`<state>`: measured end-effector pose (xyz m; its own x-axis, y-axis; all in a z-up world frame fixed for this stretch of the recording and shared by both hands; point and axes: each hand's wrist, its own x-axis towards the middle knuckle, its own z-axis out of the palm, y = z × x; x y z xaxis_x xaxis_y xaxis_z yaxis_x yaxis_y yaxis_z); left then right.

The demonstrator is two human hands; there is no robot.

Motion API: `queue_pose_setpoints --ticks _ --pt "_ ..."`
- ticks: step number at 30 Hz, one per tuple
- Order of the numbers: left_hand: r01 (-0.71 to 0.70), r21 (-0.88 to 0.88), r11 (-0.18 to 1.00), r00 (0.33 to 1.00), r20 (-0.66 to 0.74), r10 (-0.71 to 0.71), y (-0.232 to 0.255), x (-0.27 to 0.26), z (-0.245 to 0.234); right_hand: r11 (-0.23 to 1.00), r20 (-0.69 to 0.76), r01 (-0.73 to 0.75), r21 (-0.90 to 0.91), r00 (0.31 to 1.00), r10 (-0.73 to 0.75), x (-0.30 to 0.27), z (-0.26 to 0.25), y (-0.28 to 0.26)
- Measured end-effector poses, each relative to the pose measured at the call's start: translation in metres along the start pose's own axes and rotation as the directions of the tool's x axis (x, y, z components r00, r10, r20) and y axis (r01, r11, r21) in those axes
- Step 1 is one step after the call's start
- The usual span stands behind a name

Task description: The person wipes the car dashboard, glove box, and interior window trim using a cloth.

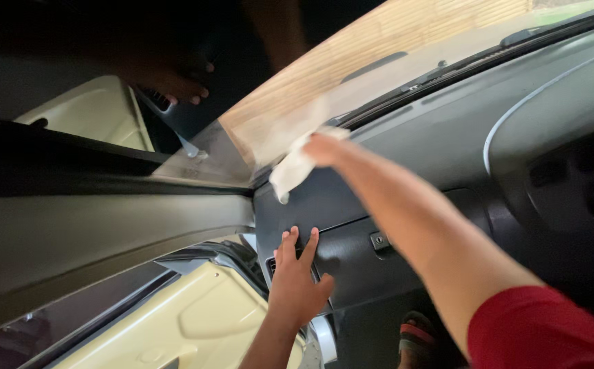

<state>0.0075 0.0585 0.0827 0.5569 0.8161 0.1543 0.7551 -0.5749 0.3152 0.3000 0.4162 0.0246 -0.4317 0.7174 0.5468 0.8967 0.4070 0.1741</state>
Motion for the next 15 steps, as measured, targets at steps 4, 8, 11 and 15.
queue_pose_setpoints --ticks 4,8,11,15 --pt "-0.052 -0.059 0.997 0.997 -0.057 0.048 -0.007 -0.001 0.0 0.915 0.125 -0.269 -0.302 0.94 0.317 -0.103 -0.051 0.135" --pt "-0.076 -0.058 0.995 0.995 -0.075 0.071 -0.011 -0.003 0.006 0.815 0.115 -0.32 -0.483 0.899 0.422 -0.177 -0.099 0.19" --pt "-0.076 -0.048 0.996 0.994 -0.087 0.071 -0.009 -0.003 0.008 0.854 0.05 -0.369 -0.366 0.909 0.414 -0.168 -0.135 0.164" --pt "-0.057 -0.05 0.997 0.996 -0.07 0.054 -0.008 -0.004 0.007 0.84 0.15 -0.543 0.021 0.832 0.534 -0.128 -0.244 -0.002"
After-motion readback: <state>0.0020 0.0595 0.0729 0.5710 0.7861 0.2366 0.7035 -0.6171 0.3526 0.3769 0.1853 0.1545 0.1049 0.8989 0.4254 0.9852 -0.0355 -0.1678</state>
